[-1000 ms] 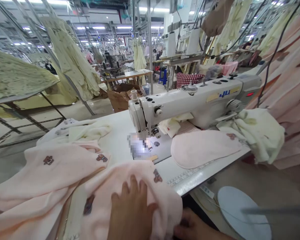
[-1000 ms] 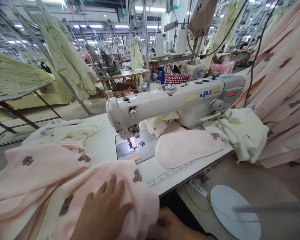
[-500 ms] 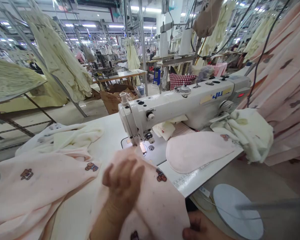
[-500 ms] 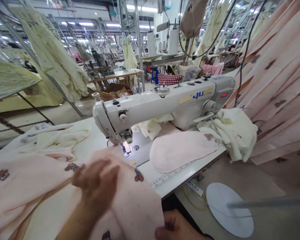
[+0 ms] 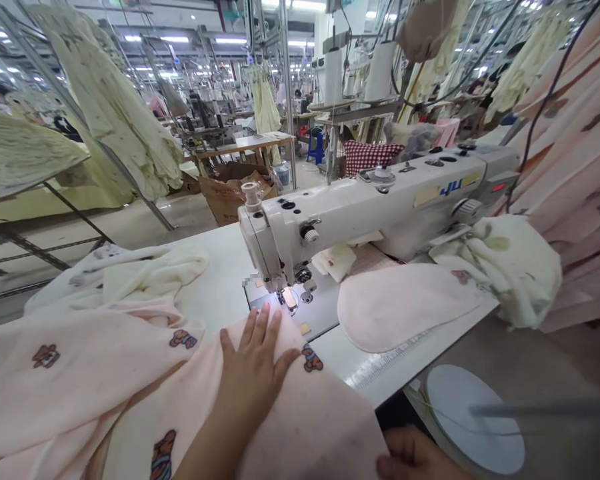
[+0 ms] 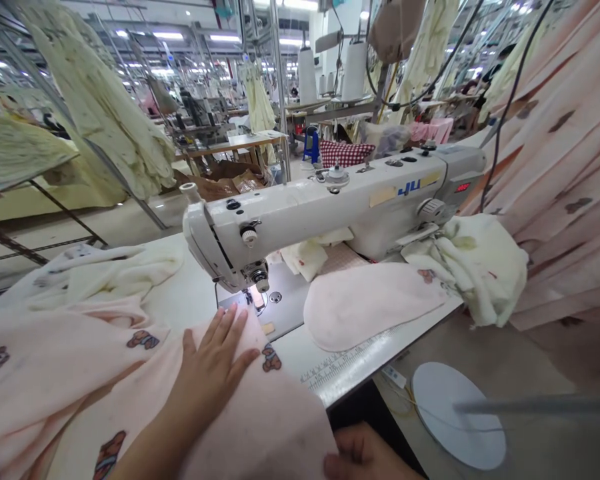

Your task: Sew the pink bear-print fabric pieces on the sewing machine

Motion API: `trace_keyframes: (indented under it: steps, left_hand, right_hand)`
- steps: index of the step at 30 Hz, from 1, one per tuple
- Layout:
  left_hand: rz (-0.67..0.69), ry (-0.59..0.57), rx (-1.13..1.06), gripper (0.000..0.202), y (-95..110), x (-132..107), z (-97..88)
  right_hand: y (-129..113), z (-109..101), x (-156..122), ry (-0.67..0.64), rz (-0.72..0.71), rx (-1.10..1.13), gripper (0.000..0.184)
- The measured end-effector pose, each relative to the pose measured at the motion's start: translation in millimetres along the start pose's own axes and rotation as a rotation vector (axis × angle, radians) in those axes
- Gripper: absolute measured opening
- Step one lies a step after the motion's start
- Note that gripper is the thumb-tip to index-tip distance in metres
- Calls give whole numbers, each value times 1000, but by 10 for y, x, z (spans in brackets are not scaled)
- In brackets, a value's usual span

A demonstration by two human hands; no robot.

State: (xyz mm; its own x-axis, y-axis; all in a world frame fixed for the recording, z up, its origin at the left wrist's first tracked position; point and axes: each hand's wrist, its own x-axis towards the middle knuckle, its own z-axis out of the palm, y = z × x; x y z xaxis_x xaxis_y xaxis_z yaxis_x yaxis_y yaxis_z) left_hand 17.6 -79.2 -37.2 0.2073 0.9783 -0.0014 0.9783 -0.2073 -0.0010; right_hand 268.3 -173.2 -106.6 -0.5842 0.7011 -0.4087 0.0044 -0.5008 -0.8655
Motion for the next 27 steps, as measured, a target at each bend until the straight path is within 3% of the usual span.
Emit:
trace_keyframes:
  steps: [5, 10, 13, 15, 17, 19, 22, 23, 24, 27]
  left_hand:
    - [-26, 11, 42, 54, 9, 82, -65]
    - [152, 110, 13, 61, 343, -136, -50]
    - [217, 196, -17, 72, 492, -253, 14]
    - [216, 235, -48, 72, 524, -284, 43]
    - [210, 238, -117, 65, 547, -280, 46]
    - [198, 224, -224, 61, 596, -250, 21]
    - [109, 217, -484, 64, 685, -185, -79]
    - [62, 214, -607, 65, 686, -168, -134]
    - [16, 199, -741, 63, 659, -158, -199]
    - [-57, 77, -964, 46, 390, -188, -415]
  right_hand:
    - [-377, 26, 58, 23, -32, -177, 51]
    - [-976, -81, -183, 15, -227, -804, 21]
    - [-1230, -310, -173, 206, -406, -1082, 23]
    - [-1337, -470, -13, 369, -515, -1229, 33]
    - [-1448, -567, 196, 443, -569, -1302, 27]
    - [-1613, -567, 341, 453, -601, -1230, 27]
    - [-1927, -439, 305, 546, -818, -745, 13]
    - [-2005, -399, 234, 585, -880, -553, 18]
    - [-2047, -377, 147, 614, -907, -401, 35]
    - [-1903, -437, -122, 650, -791, -332, 69]
